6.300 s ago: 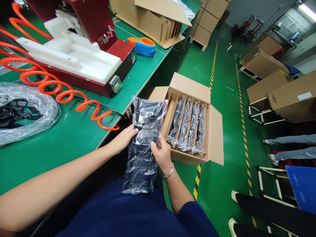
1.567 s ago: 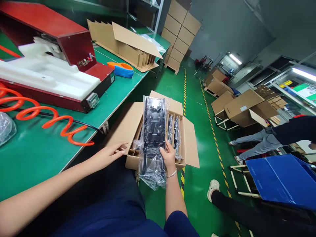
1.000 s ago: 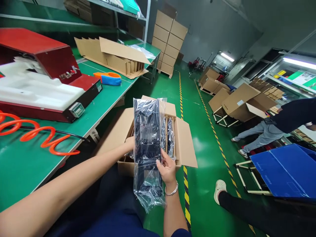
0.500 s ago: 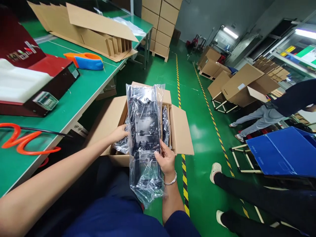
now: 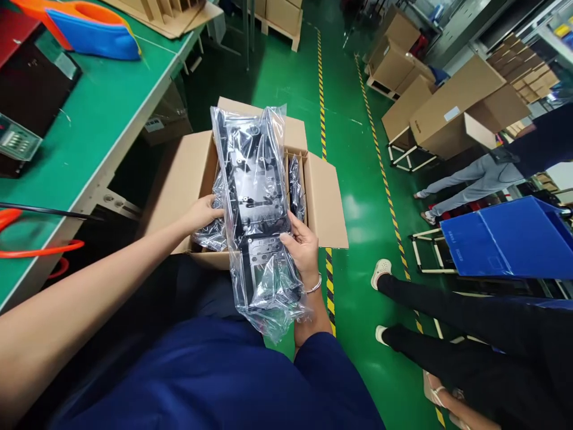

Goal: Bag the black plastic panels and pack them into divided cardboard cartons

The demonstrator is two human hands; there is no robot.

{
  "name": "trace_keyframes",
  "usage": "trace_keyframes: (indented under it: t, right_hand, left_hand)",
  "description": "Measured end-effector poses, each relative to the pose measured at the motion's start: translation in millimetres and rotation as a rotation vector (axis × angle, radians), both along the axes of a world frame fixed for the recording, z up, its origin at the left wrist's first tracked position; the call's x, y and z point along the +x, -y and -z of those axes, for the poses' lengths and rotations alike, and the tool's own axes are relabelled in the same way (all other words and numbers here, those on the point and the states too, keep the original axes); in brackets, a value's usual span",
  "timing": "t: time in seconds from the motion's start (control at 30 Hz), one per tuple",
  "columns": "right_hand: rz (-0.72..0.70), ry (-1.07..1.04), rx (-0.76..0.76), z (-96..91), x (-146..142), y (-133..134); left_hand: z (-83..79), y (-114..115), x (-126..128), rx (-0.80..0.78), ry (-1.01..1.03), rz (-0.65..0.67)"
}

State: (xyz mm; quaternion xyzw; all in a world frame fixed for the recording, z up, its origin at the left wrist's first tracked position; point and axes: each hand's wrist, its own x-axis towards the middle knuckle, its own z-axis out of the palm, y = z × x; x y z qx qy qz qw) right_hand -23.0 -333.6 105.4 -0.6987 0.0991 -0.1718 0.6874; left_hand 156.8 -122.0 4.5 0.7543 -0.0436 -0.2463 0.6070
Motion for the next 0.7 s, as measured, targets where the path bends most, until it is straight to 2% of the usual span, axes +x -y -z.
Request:
trace_keyframes:
  t: [0.2,0.37,0.47,0.57,0.63,0.7]
  right_hand:
    - [-0.001,-0.003,-0.013,0.1,0.7,0.9]
    - [0.022,-0.046,-0.048,-0.7,9.3,12.2]
    - [0.023,-0.085,-0.123,6.8,39.9,23.7]
    - [0.023,-0.110,-0.255,20.6,88.2,23.4]
    - [0.028,-0.197,-0.443,29.5,119.7,14.4]
    - [-0.006,-0.323,-0.704,35.5,143.8,2.7]
  left_hand:
    - [-3.3,0.9,0.3,0.003,-0.025,0.026]
    - [-21.2,-1.3,6.4,-0.030,-0.067,0.006]
    - [-33.3,-4.2,12.5,-0.041,-0.062,0.000]
    - [-34.2,-0.8,11.4,-0.039,-0.019,-0.020]
    - [-28.0,4.9,6.7,-0.034,0.021,-0.038]
    - [-19.8,10.1,2.8,-0.028,0.059,-0.047]
